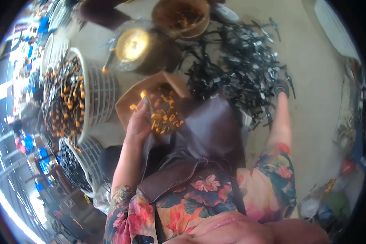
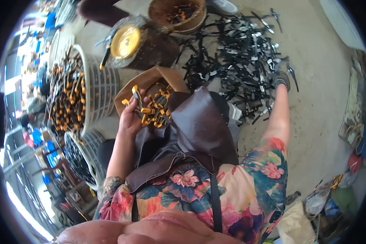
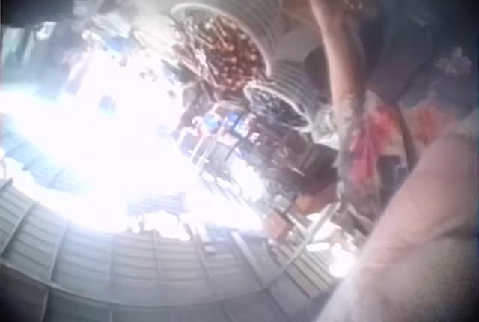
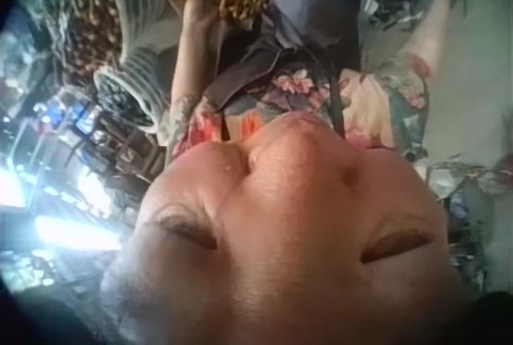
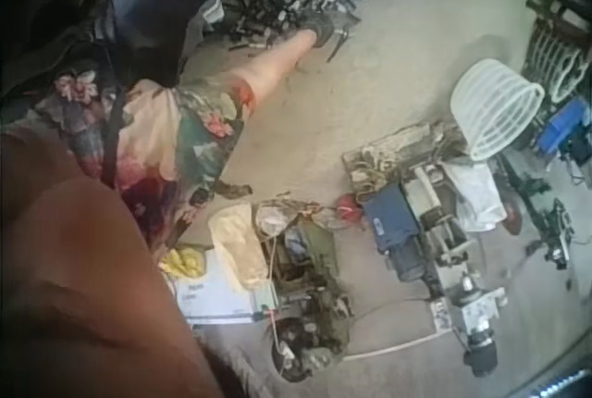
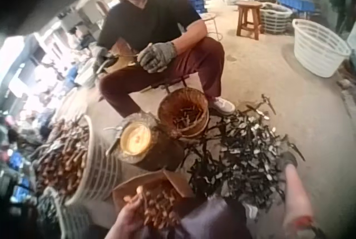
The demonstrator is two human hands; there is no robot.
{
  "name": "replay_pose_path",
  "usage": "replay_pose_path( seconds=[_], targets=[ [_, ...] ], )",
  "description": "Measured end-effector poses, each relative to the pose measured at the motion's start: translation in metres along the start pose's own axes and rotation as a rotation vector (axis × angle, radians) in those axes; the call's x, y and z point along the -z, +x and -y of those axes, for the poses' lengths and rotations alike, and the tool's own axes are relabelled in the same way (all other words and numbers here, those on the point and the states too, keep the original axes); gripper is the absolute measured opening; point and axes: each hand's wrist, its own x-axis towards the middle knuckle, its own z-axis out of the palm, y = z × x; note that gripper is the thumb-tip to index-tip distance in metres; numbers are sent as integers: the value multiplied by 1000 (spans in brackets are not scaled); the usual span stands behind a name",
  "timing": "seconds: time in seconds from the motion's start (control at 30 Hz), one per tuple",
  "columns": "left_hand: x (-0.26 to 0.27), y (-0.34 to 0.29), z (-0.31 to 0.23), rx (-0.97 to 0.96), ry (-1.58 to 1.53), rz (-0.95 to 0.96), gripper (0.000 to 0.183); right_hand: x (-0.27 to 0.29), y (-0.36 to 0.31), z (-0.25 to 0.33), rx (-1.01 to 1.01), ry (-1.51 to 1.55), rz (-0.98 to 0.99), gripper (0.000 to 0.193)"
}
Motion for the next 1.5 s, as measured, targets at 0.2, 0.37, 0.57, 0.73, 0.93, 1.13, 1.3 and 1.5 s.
replay_pose_path(
  seconds=[0.2, 0.37, 0.57, 0.73, 0.93, 1.13, 1.3, 1.5],
  targets=[
    [-7, -6, -49, -126, 200, 186, 38, 104, -98, 65, 409, 997, -430, 28],
    [-70, -23, -55, -157, 462, 373, 53, 176, -210, 225, 669, 1479, -67, 24],
    [-68, -3, -60, -812, 1189, 479, 41, 167, -327, 361, 945, 1560, 367, 16],
    [-29, -27, -116, -379, 1216, 416, 39, 163, -312, 386, 979, 1209, 827, 34],
    [15, -16, -145, -256, 957, 481, 39, 170, -337, 406, 1027, 729, 691, 35],
    [22, 16, -149, -422, 312, 253, 39, 168, -313, 401, 930, 1383, 374, 36],
    [20, 52, -133, -497, 240, 113, 40, 143, -302, 403, 1015, 1218, 6, 32],
    [7, 84, -111, -490, 92, 56, 38, 125, -295, 401, 1126, 942, -56, 34]
  ],
)
